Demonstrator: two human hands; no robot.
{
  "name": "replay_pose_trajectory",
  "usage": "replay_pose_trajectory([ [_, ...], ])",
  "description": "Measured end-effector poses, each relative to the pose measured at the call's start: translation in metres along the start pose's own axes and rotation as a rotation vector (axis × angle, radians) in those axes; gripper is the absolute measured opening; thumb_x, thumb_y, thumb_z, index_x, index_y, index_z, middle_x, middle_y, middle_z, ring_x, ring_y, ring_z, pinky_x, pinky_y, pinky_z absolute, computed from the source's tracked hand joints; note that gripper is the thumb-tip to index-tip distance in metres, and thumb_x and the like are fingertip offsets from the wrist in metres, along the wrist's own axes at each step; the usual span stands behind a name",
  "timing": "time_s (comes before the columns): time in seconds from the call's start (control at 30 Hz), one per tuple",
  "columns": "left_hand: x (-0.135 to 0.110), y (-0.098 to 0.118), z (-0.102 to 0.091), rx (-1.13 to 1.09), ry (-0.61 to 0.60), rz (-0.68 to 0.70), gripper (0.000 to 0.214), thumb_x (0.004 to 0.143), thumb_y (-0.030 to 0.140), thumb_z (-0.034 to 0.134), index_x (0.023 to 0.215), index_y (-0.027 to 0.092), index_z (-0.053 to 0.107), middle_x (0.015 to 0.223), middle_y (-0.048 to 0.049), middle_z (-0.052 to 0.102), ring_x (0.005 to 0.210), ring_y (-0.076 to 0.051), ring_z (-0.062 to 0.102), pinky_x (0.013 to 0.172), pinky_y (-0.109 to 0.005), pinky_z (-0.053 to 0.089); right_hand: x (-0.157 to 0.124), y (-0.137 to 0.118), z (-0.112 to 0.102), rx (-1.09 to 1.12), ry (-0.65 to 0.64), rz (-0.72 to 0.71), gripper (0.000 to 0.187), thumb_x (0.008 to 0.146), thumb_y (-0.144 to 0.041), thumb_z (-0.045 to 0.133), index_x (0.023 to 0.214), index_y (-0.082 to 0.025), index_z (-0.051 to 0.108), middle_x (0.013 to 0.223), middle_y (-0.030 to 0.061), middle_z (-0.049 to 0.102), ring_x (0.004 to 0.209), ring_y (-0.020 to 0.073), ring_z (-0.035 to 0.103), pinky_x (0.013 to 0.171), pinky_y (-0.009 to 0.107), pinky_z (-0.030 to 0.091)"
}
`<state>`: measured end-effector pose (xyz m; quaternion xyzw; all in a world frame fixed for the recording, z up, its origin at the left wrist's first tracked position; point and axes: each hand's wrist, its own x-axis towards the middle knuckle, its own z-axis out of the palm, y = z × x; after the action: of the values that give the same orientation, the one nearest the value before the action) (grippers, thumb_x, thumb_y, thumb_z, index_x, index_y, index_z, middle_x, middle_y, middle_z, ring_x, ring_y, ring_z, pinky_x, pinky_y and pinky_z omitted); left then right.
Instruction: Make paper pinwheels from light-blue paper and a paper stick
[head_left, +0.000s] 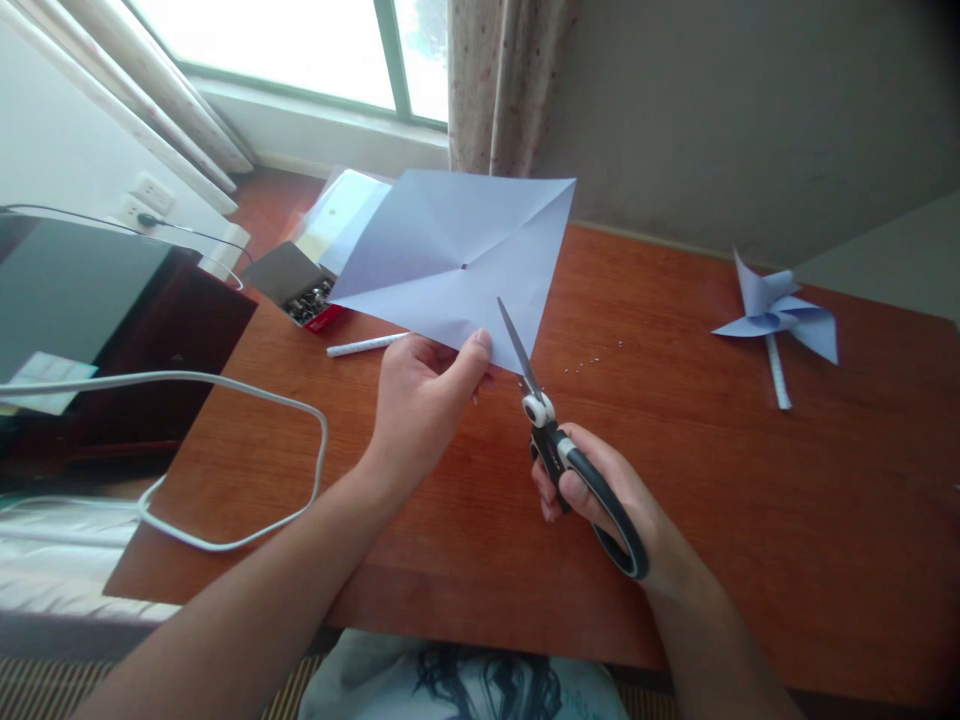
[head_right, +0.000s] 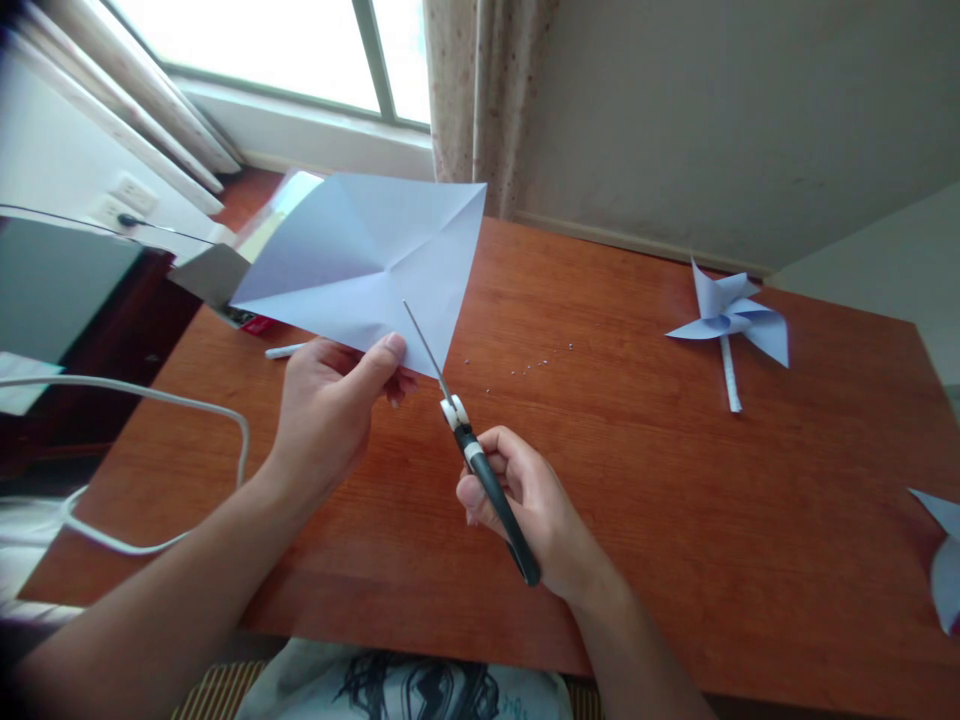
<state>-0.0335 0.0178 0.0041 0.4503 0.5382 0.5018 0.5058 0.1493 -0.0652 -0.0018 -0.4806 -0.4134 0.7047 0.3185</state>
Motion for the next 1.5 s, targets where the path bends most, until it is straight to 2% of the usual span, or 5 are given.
replay_pose_trajectory([
  [0.53,-0.0002,0.0019,0.0009,-0.007,-0.001,-0.029,0.023,0.083,0.027,0.066,0.063,0.016,0.064,0.056,-0.0002,0.064,0.049,-0.011,0.056,0.048,-0.022,0.042,-0.0002,-0.0025,0.0007,-0.027,0.012,0.024,0.046,0.085,-0.063,0.067,0.093,-0.020,0.054,0.081,0.0022,0.058,0.070,0.0163,0.055,0.065,0.029,0.047],
  [1.5,-0.0001,0.0008,0.0011,-0.034,0.022,-0.031,0.024,0.082,0.030,0.069,0.063,0.016,0.065,0.056,-0.0009,0.066,0.050,-0.012,0.056,0.048,-0.023,0.042,0.0010,-0.0025,0.0021,-0.035,0.023,0.036,0.045,0.086,-0.062,0.068,0.090,-0.020,0.053,0.078,0.0007,0.058,0.067,0.0145,0.055,0.063,0.029,0.046],
])
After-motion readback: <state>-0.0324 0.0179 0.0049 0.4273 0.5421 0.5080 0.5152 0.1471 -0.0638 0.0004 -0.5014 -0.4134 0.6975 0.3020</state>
